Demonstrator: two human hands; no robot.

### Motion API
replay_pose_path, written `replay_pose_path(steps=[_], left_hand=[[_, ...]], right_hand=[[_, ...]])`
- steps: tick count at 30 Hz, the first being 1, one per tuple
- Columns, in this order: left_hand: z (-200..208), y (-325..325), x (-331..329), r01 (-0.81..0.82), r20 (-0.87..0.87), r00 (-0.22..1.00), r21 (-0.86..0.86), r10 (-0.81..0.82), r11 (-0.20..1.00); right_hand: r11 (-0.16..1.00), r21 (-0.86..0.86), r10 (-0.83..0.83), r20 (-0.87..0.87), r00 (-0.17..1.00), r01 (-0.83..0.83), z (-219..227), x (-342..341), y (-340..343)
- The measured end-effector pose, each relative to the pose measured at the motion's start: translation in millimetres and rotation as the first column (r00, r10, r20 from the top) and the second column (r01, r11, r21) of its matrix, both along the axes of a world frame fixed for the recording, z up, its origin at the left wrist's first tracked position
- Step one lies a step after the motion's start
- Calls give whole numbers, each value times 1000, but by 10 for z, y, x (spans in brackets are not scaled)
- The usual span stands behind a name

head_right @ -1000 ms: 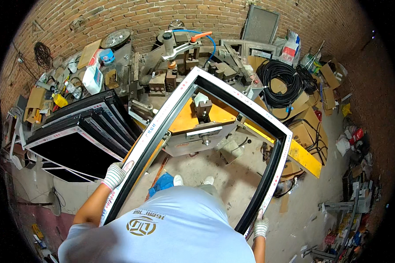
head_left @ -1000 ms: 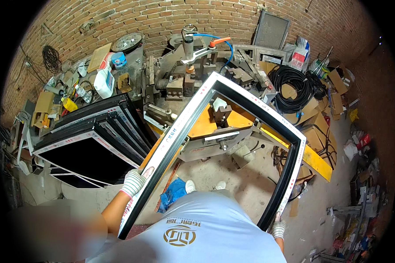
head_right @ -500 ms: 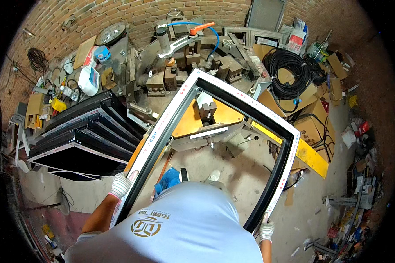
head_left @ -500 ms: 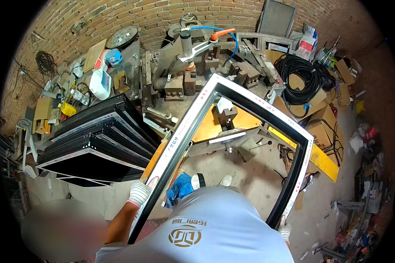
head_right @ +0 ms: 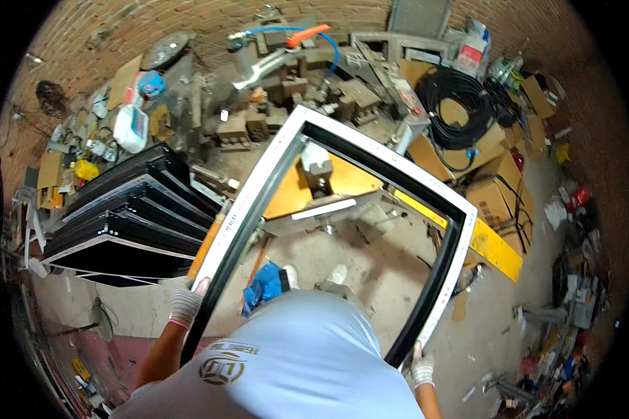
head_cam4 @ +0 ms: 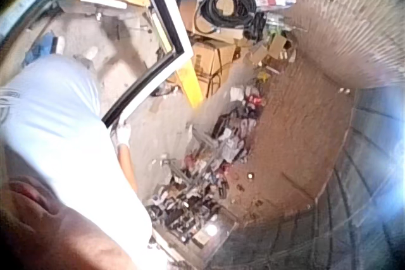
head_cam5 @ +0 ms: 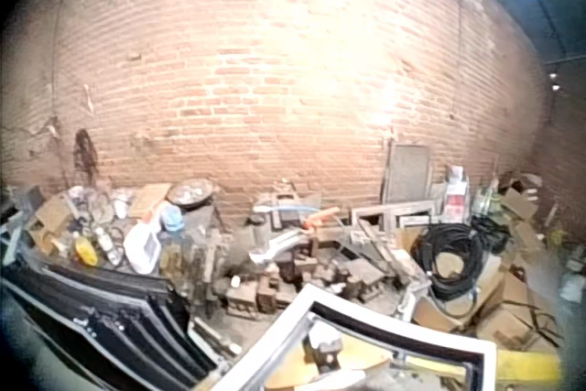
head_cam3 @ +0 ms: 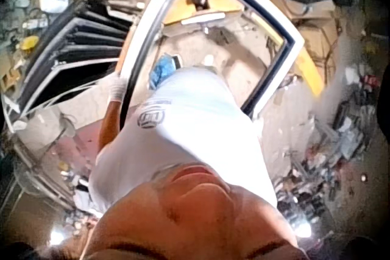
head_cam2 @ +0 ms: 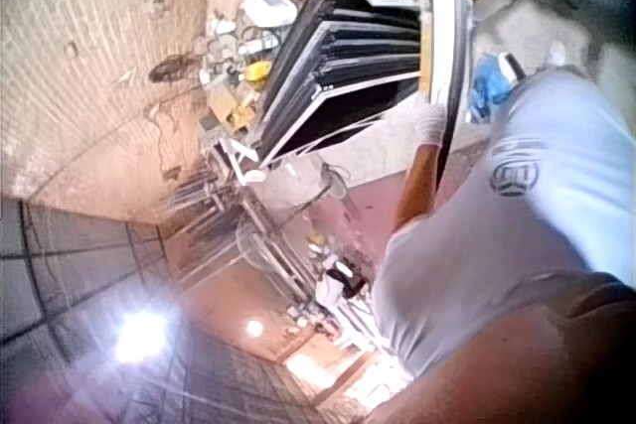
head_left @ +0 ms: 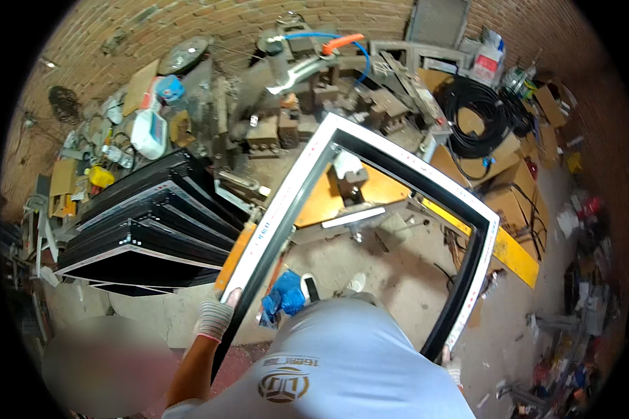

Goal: The person assembles aluminum window frames by joining cut profiles at a corner crimping machine. They repeatedly place frame corners into the machine, operate the press, and then move completed frames to a stack. The person also retrieves additional frame profiles from the floor and arranges them for assembly.

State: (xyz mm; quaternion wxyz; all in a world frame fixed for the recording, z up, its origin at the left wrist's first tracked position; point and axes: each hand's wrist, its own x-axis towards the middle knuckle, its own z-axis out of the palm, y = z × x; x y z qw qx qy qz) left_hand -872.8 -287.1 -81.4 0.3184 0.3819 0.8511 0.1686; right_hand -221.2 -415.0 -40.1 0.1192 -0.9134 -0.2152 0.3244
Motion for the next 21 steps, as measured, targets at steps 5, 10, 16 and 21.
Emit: replay_pose_path(steps=[5,10,16,21], left_hand=[[849,-1,618,158,-167,977,131,-135,979],[415,-820,459,189,-527,832,-21,-171,982],[304,-917,128,231,-563,777,-164,-283,959],[395,-904,112,218,-539,787,-213,-300,953]], right_hand=[[978,-144,155,-2,988,-154,-279,523,24],[999,42,18,-60,998,-15,-342,776,726],[960,221,-114,-244,963,170,-379,596,818],[987,156,-20,-159,987,46,-392,705,842]])
